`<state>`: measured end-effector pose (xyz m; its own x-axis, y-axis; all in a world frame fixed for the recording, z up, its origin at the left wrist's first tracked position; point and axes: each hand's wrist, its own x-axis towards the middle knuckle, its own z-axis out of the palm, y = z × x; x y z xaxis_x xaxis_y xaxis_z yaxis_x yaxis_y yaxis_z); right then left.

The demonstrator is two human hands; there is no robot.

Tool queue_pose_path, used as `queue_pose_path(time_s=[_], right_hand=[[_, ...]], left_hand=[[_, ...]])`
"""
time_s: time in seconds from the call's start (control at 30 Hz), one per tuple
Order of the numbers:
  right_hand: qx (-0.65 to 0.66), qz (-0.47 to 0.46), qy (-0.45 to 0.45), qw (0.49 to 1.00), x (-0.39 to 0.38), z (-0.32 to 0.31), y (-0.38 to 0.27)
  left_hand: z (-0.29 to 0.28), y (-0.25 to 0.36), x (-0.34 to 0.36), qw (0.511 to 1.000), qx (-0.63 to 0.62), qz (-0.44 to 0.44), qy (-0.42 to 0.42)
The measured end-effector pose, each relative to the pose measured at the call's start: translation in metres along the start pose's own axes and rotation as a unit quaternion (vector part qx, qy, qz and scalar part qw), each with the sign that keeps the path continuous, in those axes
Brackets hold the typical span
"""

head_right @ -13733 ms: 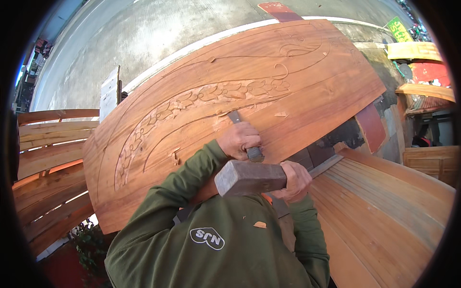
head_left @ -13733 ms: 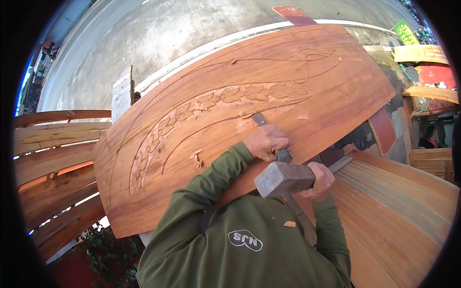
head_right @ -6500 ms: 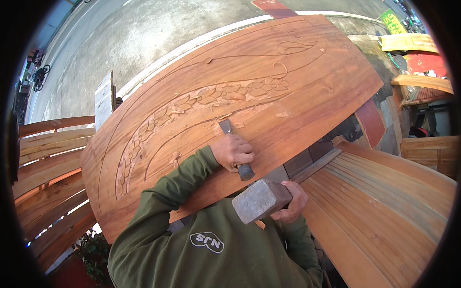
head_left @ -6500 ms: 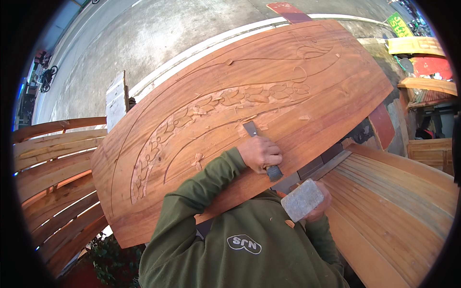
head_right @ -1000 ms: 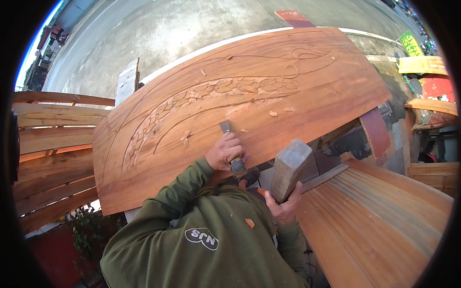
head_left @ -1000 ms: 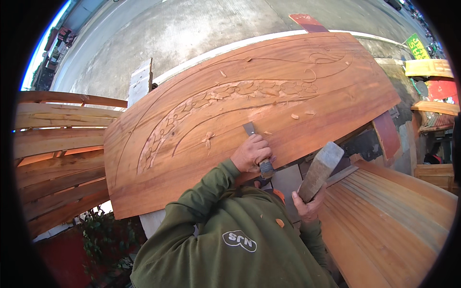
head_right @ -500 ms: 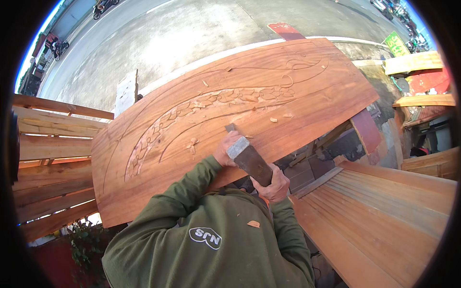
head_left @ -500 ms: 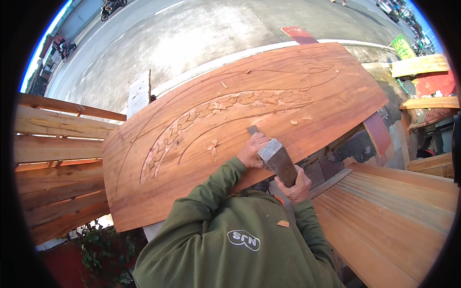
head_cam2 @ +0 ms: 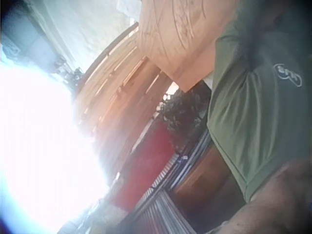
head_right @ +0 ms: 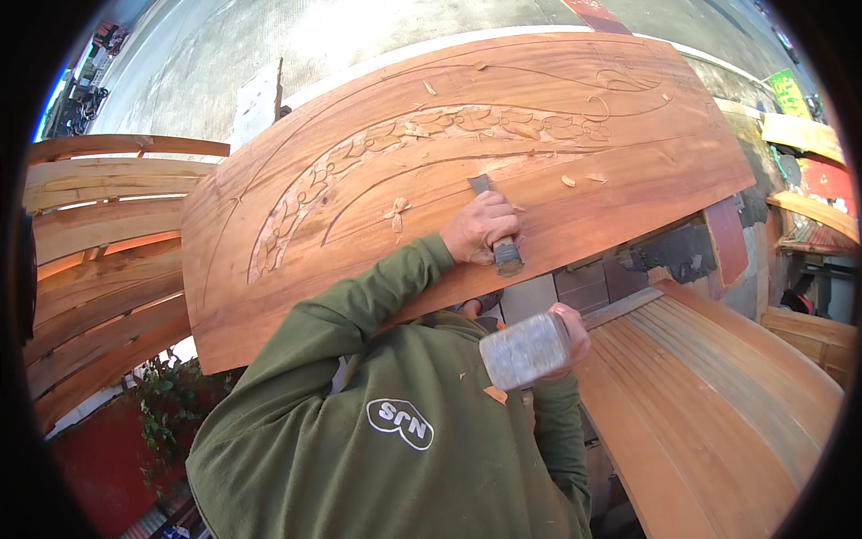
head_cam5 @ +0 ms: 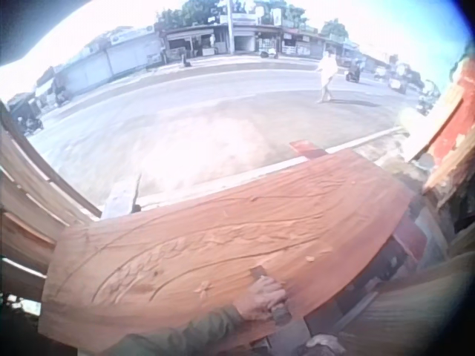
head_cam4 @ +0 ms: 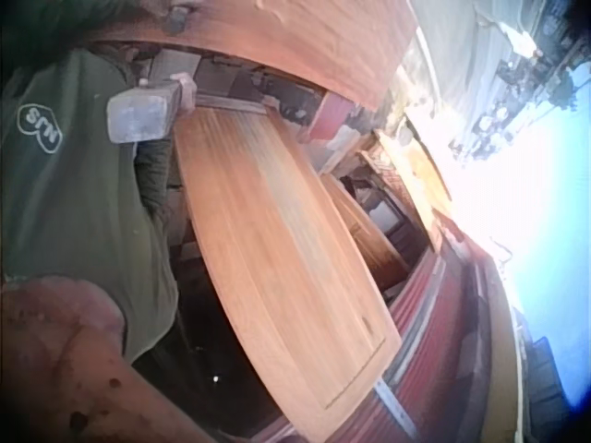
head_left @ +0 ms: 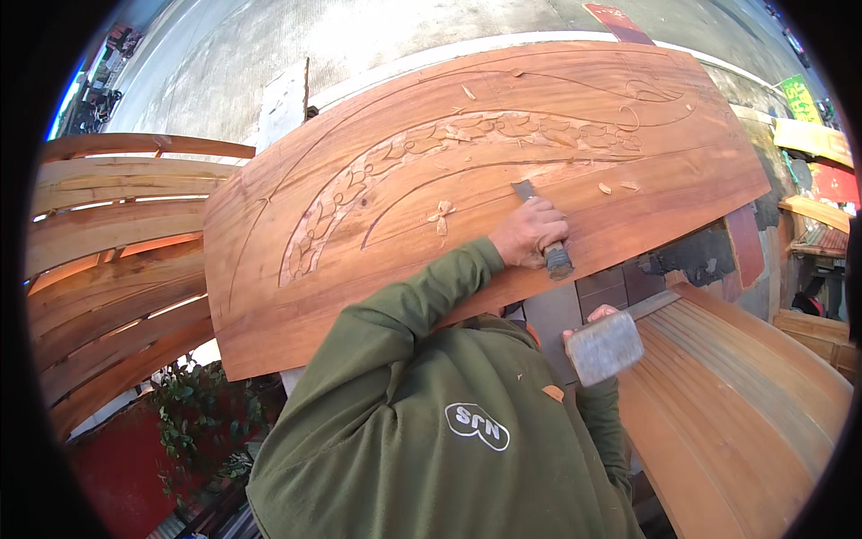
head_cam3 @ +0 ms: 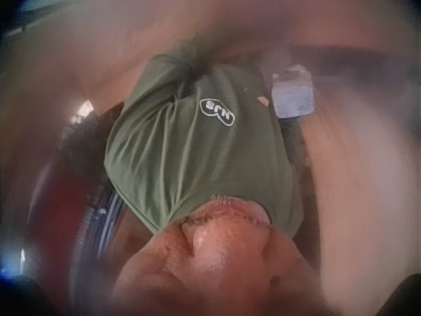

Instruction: The person carves a decorative floral pattern into a wooden panel using a chisel and a wooden mallet. They strike the end of the chisel with the mallet to remove wood along the outline of the design and brush away wood shavings by hand.

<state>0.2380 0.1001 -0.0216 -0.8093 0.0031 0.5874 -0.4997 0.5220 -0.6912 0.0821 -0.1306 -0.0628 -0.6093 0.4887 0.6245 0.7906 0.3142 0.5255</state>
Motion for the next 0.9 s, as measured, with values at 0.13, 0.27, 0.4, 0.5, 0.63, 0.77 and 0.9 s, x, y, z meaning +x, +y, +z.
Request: queue_pose_path(time_s=[0.13, 0.27, 0.4, 0.5, 0.63, 0.77, 0.9], right_hand=[[-0.153, 0.026, -0.113, 0.981, -0.004, 0.014, 0.032], [-0.123, 0.012, -0.142, 0.982, 0.009, 0.003, 0.026], [-0.032, 0.126, -0.078, 0.988, -0.004, -0.011, 0.023], [-0.047, 0.284, -0.059, 0.956, -0.008, -0.012, 0.019], [-0.050, 0.355, -0.053, 0.932, 0.035, -0.011, 0.014], [-0.308, 0.149, -0.184, 0.921, 0.094, 0.003, 0.036], [-0.369, 0.108, -0.262, 0.885, 0.121, 0.016, 0.063]], left_hand=[[0.002, -0.003, 0.005, 1.000, -0.004, 0.015, -0.009], [0.003, -0.011, -0.001, 1.000, 0.016, 0.018, -0.009], [-0.007, -0.009, 0.011, 1.000, -0.022, 0.019, 0.010], [-0.057, -0.010, 0.032, 0.966, 0.088, -0.066, 0.233], [-0.126, -0.028, 0.028, 0.947, 0.213, -0.112, 0.211], [-0.128, -0.038, -0.025, 0.933, 0.275, -0.223, -0.072], [-0.117, -0.037, -0.050, 0.907, 0.273, -0.303, -0.107]])
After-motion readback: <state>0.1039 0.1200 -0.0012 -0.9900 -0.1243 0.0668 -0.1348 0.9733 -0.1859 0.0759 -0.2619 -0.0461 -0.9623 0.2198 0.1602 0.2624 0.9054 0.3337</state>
